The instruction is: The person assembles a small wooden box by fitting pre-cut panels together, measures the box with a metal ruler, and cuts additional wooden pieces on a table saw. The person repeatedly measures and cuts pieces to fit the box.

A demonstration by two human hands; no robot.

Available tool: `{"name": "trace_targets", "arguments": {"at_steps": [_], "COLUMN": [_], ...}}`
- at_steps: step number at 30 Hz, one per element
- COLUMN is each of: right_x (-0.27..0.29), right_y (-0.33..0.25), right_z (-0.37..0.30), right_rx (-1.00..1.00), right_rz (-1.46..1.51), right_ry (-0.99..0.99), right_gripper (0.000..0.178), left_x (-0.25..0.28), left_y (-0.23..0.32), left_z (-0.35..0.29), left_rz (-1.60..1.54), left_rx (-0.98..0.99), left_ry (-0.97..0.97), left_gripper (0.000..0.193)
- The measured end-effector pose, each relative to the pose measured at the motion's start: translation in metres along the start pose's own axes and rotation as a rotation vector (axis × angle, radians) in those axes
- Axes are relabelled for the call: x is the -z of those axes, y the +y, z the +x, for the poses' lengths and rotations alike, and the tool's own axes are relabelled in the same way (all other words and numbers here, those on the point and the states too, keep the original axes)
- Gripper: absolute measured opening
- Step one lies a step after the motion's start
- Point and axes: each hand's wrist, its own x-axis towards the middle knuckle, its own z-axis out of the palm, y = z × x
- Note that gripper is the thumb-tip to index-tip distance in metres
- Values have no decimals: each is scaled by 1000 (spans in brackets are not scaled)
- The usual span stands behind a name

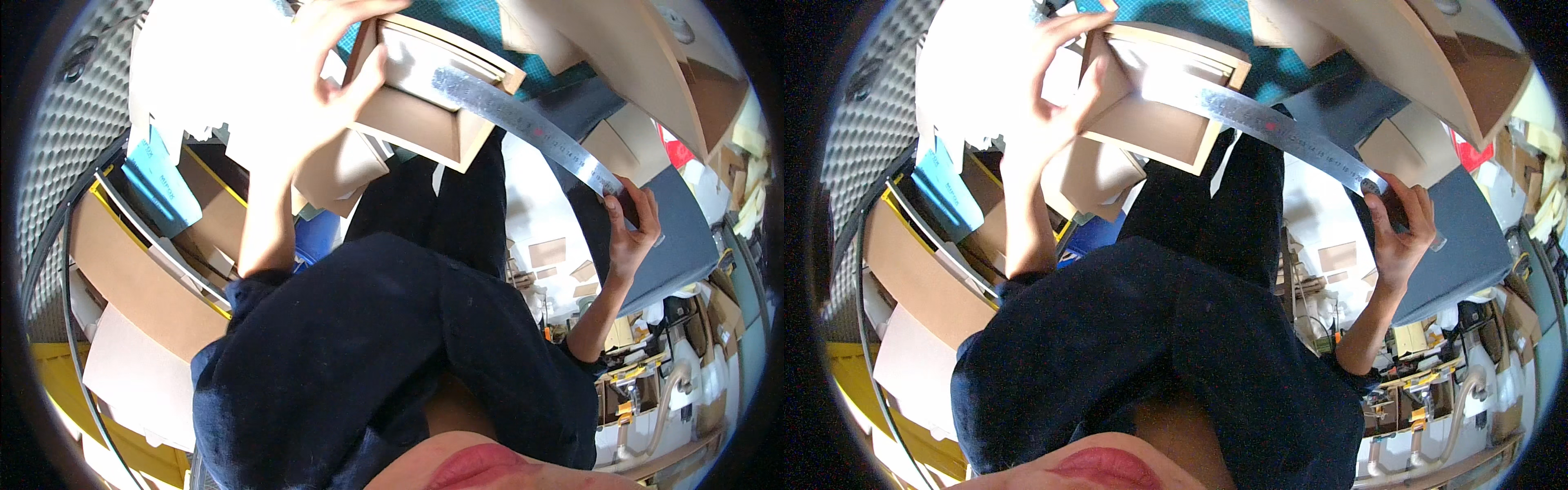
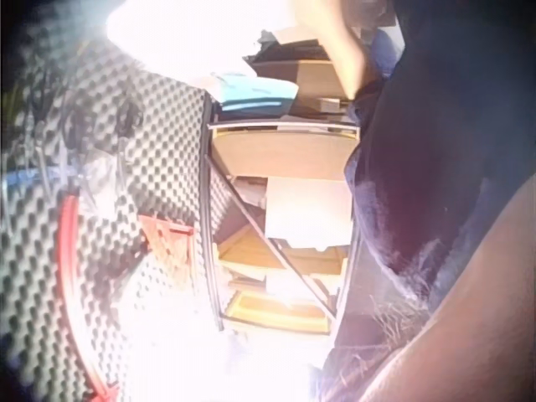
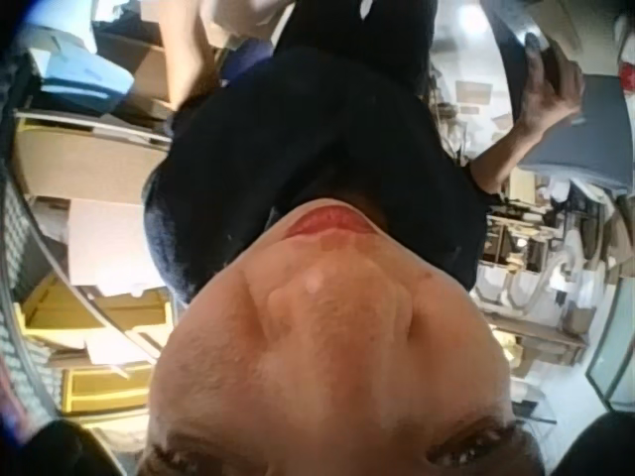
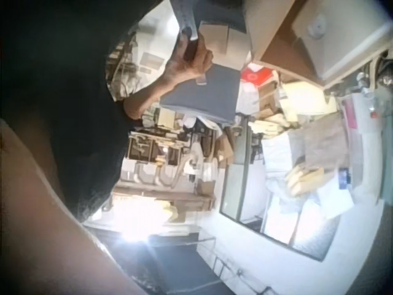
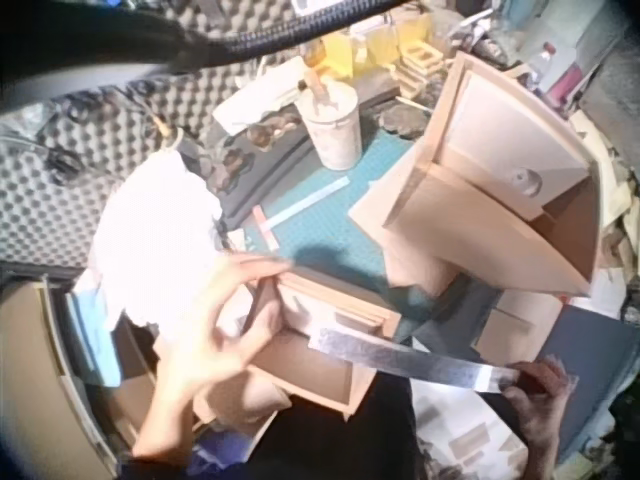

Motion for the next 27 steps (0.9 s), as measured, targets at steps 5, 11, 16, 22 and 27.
{"name": "trace_targets", "arguments": {"at_steps": [5, 11, 16, 22, 27], "right_x": [-24, -29, -32, -30, -32], "right_y": [-24, -34, -41, -45, -46], "right_z": [24, 33, 34, 29, 24], "right_rx": [88, 98, 89, 49, 63], "right_rz": [-32, -99, -96, -114, -93], "right_ry": [-4, -44, -41, -56, -45], "right_gripper": [34, 36, 35, 36, 37], "left_x": [-17, -26, -27, -23, -22], "left_y": [25, 29, 31, 29, 29], "left_z": [-39, -49, -46, -40, -39], "left_rz": [-14, 67, 106, 125, 165], "left_rx": [433, 482, 493, 431, 417], "left_ry": [258, 302, 319, 264, 236], "left_gripper": [47, 26, 23, 25, 19]}}
